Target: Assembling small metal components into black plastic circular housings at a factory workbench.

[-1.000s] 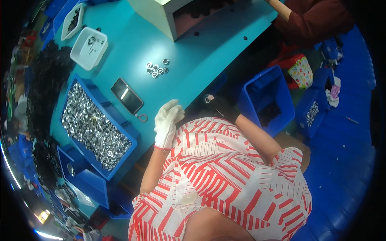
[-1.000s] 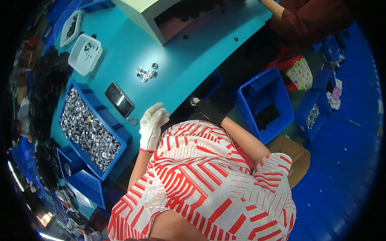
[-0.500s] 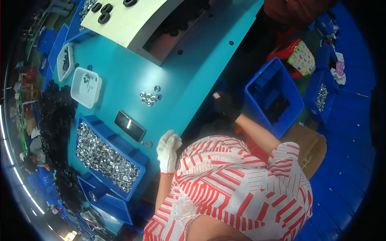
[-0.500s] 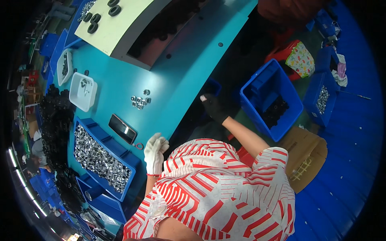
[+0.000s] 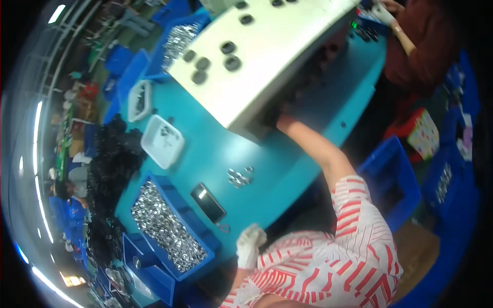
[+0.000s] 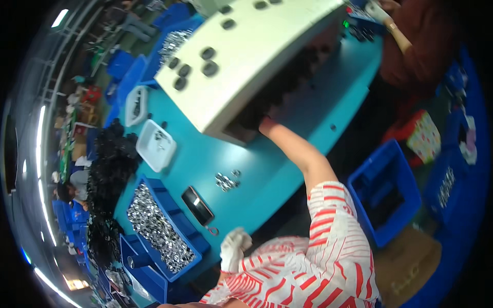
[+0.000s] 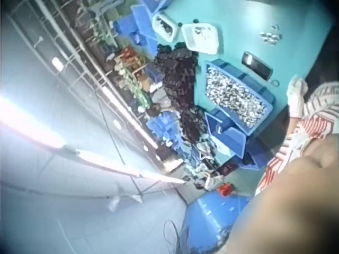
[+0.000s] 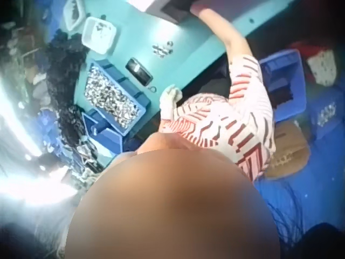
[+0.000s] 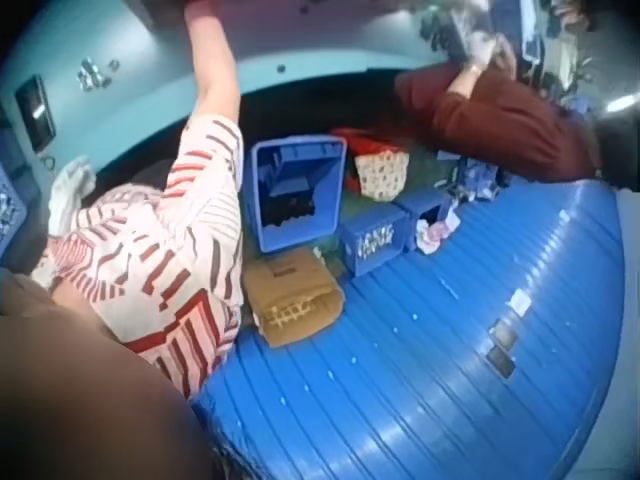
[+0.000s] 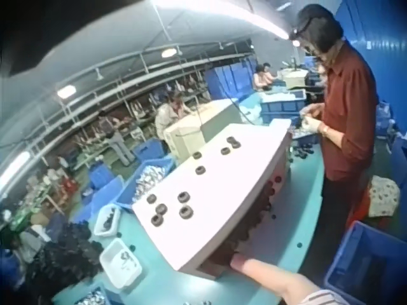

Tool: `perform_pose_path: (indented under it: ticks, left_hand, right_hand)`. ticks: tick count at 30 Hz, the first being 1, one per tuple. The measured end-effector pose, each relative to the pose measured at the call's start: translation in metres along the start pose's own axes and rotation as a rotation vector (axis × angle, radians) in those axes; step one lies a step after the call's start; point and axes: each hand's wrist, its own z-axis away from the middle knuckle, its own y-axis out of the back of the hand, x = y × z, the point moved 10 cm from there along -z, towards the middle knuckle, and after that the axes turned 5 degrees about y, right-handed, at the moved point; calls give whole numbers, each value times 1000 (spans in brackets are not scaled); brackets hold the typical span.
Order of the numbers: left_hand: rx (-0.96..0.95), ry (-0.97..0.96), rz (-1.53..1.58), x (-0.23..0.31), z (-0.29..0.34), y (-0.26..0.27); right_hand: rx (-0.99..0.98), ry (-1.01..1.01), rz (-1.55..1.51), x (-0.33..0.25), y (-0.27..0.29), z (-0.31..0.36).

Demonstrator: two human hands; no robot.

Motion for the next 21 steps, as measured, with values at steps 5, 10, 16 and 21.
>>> perform_pose_path:
  ticks: [5,10,16,21]
  left_hand:
    - [96,40,61,-18,3,20]
    - [95,62,111,-22,-7,19]
    - [44,76,157,-11,-18,4]
    - [81,84,141,-15,-23,11]
  right_hand:
    - [-168,162,42,-22,-44,-33]
    - [-306,216,179,-32,-62,-28]
    - [-437,259,382,-34,-78,-24]
    - [-525,274,564,-32,-88,-16]
